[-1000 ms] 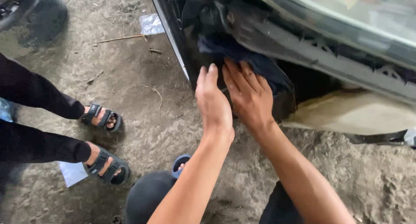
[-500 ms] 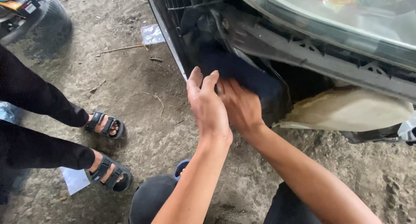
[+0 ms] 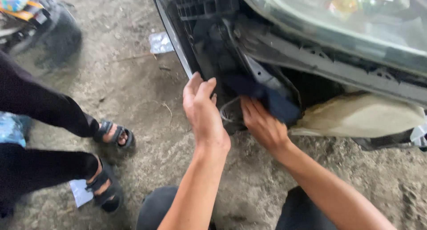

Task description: The person wipes the front headlight and surrounding areas of a car with a dark cloth. They clean the headlight lens, the inner fender area, and the lower front bumper section.

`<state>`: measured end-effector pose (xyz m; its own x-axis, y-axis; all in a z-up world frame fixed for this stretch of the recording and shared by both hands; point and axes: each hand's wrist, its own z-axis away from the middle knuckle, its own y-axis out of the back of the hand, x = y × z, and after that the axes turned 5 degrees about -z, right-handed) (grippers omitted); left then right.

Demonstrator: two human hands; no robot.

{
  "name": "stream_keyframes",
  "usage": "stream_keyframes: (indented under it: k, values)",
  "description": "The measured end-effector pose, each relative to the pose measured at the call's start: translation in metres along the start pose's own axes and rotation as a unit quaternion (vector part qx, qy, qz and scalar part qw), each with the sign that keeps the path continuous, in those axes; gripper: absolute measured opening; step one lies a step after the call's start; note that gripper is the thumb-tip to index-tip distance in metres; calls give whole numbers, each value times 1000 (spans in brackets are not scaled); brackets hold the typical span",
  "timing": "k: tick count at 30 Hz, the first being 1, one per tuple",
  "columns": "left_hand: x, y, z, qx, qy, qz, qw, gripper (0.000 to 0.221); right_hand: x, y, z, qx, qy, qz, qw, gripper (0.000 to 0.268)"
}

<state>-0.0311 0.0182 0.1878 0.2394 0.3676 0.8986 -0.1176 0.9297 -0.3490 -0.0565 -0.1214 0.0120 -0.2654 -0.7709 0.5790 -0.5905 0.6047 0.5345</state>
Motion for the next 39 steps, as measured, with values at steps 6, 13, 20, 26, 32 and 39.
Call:
stream_keyframes:
  k: [6, 13, 20, 26, 32, 39]
  values:
    - [8, 15, -3, 17, -21, 24, 999, 69, 11, 15, -42, 92, 48, -181, 978, 47]
    - [8, 4, -1, 22, 11, 40, 999, 63, -28, 34, -116, 101, -119, -537, 829, 48]
    - [25, 10, -4, 88, 8, 60, 994, 57, -82, -18, -65, 98, -162, -386, 903, 47]
    - [19, 10, -6, -31, -6, -16, 999, 44, -41, 27, -107, 202, -166, -448, 855, 42]
    - [-8, 19, -22, -171, -269, -271, 908, 51, -44, 24, -88, -218, -300, -574, 730, 49]
    - [-49, -13, 1, -195, -500, -425, 729, 73, -39, 31, -109, -216, -236, -459, 829, 52]
